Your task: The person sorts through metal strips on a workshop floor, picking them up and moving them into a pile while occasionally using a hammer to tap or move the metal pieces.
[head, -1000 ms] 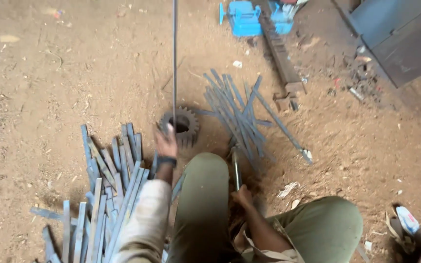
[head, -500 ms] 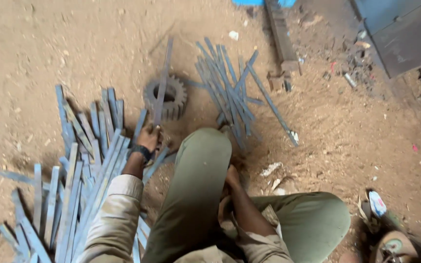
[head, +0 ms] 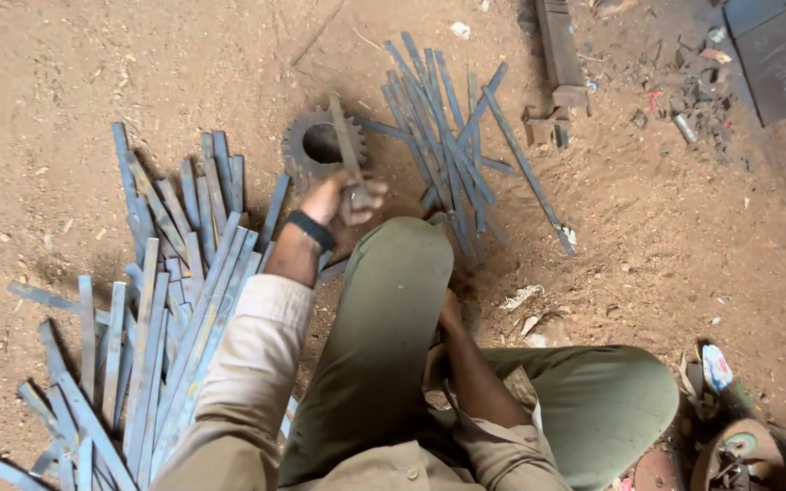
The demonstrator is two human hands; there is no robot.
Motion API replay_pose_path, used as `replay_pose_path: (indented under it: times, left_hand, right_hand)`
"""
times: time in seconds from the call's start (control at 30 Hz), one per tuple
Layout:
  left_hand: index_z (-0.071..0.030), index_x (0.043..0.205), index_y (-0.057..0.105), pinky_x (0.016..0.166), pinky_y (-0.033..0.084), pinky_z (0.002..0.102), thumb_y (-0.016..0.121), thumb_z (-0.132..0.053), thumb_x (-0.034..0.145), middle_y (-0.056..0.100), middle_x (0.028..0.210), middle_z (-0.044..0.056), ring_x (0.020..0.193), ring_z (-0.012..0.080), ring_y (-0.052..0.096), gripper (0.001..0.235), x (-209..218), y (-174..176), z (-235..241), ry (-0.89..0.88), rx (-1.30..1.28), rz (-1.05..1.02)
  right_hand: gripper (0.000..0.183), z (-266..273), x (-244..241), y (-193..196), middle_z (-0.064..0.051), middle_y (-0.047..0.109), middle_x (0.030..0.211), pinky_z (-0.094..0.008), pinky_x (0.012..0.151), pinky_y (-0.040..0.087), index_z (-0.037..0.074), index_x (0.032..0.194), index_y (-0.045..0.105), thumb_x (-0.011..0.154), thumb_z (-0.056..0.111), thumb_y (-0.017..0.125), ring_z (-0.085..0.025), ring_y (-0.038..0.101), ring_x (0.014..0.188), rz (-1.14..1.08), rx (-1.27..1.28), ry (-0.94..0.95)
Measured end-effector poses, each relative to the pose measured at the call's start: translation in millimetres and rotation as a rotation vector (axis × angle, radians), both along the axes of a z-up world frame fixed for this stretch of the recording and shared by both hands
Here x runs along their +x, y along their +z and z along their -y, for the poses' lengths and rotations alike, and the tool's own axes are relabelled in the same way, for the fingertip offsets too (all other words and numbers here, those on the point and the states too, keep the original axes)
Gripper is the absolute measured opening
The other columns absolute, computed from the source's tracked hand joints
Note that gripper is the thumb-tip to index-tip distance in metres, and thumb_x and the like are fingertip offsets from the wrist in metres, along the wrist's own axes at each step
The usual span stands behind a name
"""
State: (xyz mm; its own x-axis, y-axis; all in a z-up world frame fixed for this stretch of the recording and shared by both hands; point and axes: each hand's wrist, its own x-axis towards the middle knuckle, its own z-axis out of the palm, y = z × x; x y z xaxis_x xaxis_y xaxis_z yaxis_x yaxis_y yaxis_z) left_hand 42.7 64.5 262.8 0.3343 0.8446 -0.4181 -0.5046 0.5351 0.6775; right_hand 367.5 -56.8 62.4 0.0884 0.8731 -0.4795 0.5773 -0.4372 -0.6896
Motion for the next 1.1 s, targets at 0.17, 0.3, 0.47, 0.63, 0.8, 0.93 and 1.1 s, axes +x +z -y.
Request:
replay_pose_path:
  times: [0.17, 0.3, 0.47, 0.63, 0.8, 0.93, 1.1]
  left_hand:
    - [-0.002, 0.12, 0.053, 0.078, 0.06, 0.037, 0.028, -0.023, 0.106, 0.075, 0.121, 0.018, 0.097, 0.0244, 0.075, 0.036, 2, 56, -12, -0.027, 0.032, 0.054]
    - [0.003, 0.125, 0.048, 0.084, 0.062, 0.04, 0.028, -0.019, 0.105, 0.073, 0.126, 0.02, 0.105, 0.0297, 0.076, 0.036, -4, 51, -14, -0.039, 0.006, 0.105]
    - [0.001, 0.137, 0.055, 0.089, 0.061, 0.05, 0.037, -0.009, 0.103, 0.066, 0.125, 0.022, 0.108, 0.039, 0.072, 0.04, -25, -68, -31, 0.035, -0.31, -0.345]
    - [0.0, 0.117, 0.068, 0.095, 0.055, 0.047, 0.041, -0.042, 0.105, 0.069, 0.119, 0.024, 0.107, 0.0372, 0.069, 0.051, -5, -239, -53, 0.244, -0.534, -1.277]
    - [0.005, 0.13, 0.059, 0.087, 0.057, 0.053, 0.038, -0.02, 0.105, 0.071, 0.11, 0.03, 0.101, 0.0445, 0.07, 0.041, -9, -272, -30, -0.12, 0.059, -1.631]
    - [0.002, 0.132, 0.052, 0.086, 0.058, 0.053, 0.041, -0.014, 0.101, 0.071, 0.107, 0.031, 0.101, 0.0454, 0.071, 0.037, -6, -236, -18, -0.163, 0.063, -1.595]
    - [0.008, 0.133, 0.048, 0.083, 0.058, 0.054, 0.039, -0.013, 0.105, 0.07, 0.104, 0.035, 0.097, 0.0477, 0.071, 0.036, -5, -207, -17, -0.136, 0.046, -1.558]
  right_hand:
    - [0.056, 3, 3, -2, -0.02, 0.079, 0.104, -0.039, 0.08, 0.056, -0.002, 0.118, 0.073, 0.096, 0.048, 0.059, -0.029, 0.076, 0.095, 0.031, -0.067, -0.03]
    - [0.061, -1, 8, 4, -0.018, 0.078, 0.102, -0.04, 0.079, 0.057, -0.002, 0.115, 0.075, 0.091, 0.052, 0.065, -0.028, 0.075, 0.093, 0.111, -0.187, 0.062]
    - [0.059, 22, 8, 8, -0.018, 0.076, 0.099, -0.046, 0.074, 0.054, -0.005, 0.116, 0.071, 0.09, 0.048, 0.069, -0.033, 0.071, 0.088, -0.041, -0.306, -0.23]
    - [0.055, 38, -22, 24, -0.018, 0.072, 0.116, -0.039, 0.081, 0.052, 0.001, 0.127, 0.065, 0.101, 0.047, 0.051, -0.026, 0.067, 0.098, -0.036, -0.101, -0.279]
    - [0.038, -2, -45, 83, -0.017, 0.066, 0.105, -0.036, 0.079, 0.054, 0.002, 0.125, 0.056, 0.106, 0.033, 0.05, -0.023, 0.064, 0.091, -0.407, 0.394, -0.195]
    - [0.04, -49, -66, 120, -0.017, 0.068, 0.099, -0.038, 0.074, 0.055, 0.0, 0.122, 0.057, 0.102, 0.035, 0.056, -0.025, 0.065, 0.086, -0.618, 0.674, -0.054]
    - [0.044, -55, -91, 130, -0.017, 0.07, 0.09, -0.04, 0.069, 0.056, -0.001, 0.117, 0.058, 0.097, 0.037, 0.063, -0.027, 0.067, 0.08, -0.653, 0.19, 0.096]
